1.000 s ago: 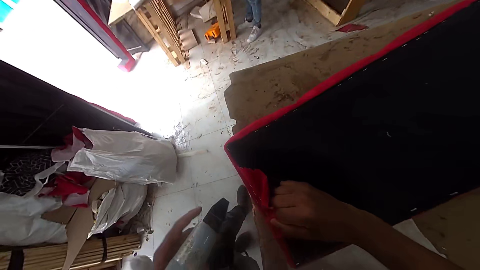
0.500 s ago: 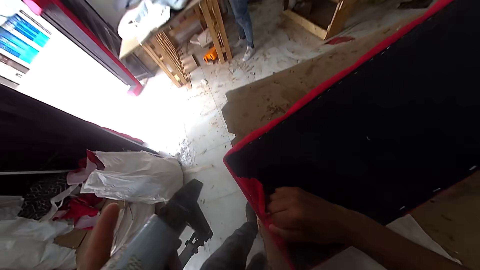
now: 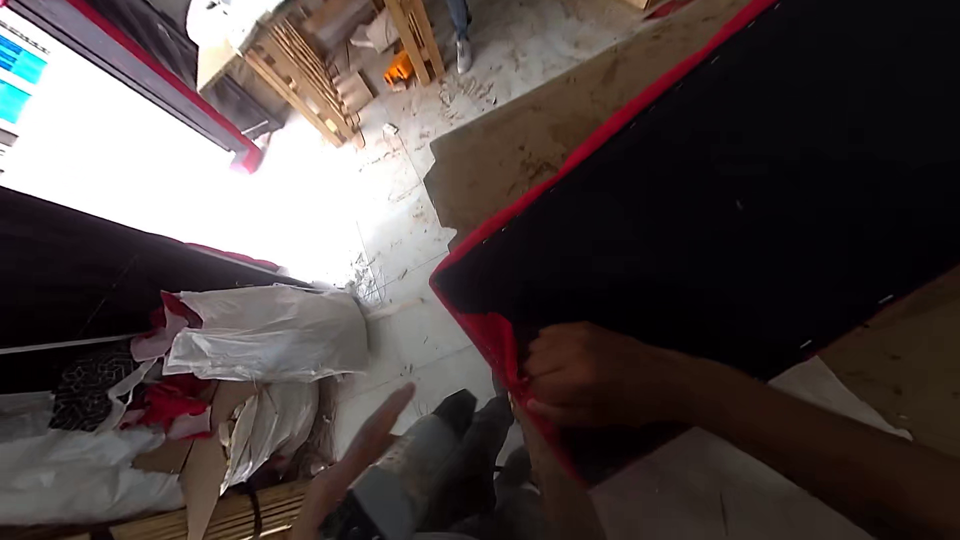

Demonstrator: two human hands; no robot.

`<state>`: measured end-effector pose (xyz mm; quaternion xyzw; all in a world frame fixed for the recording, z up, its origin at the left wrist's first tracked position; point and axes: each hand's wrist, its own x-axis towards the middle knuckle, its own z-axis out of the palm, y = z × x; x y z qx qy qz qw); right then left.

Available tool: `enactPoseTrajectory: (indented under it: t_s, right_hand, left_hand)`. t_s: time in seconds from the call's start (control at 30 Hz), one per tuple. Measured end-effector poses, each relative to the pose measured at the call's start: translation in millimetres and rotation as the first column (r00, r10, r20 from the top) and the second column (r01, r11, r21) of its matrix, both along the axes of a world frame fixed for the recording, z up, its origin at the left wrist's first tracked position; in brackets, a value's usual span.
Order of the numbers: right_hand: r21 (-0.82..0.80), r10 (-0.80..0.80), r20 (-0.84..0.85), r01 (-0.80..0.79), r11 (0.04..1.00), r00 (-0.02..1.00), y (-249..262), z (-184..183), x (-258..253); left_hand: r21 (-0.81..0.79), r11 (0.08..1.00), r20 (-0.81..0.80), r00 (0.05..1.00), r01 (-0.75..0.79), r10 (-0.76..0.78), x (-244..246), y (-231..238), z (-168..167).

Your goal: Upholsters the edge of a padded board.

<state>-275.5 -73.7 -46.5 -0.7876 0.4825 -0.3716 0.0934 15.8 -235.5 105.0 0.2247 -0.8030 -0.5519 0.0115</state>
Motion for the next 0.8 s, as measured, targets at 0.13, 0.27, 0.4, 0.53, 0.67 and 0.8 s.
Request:
enactPoseTrajectory:
  t_s: [0.13,0.27,0.4,0.53,0.67,0.8]
  right_hand:
    - [-0.003,0.016,-0.006,-0.016,1.000,1.000,1.2,1.8,-1.3]
    - [0.006,0.082,0.042,-0.082,0.997,0.996,0.2,1.2,-5.2]
    - [-0.006,0.094,0.053,-0.094,0.996,0.994,0.1,-1.1,-6.8]
    - [-0.021,0.113,0.067,-0.112,0.993,0.991,0.7,-3.6,-7.3]
    - [-0.045,0.124,0.077,-0.121,0.992,0.989,2.0,-6.6,-8.3]
    - [-0.046,0.123,0.058,-0.121,0.992,0.991,3.2,-7.6,-9.2]
  left_hand:
    - [-0.017,0.997,0.104,0.992,0.079,-0.076,-19.5,22.4,-6.8]
    - [-0.144,0.969,0.212,0.963,0.202,-0.169,-15.7,25.4,-32.8]
    - [-0.172,0.962,0.317,0.937,0.211,-0.149,-23.0,37.9,-34.1]
    - [-0.232,0.941,0.371,0.916,0.247,-0.149,-34.4,43.6,-26.6]
    - [-0.249,0.931,0.407,0.901,0.267,-0.149,-44.0,42.8,-19.1]
    - [-0.269,0.901,0.494,0.852,0.341,-0.175,-60.9,38.5,-11.1]
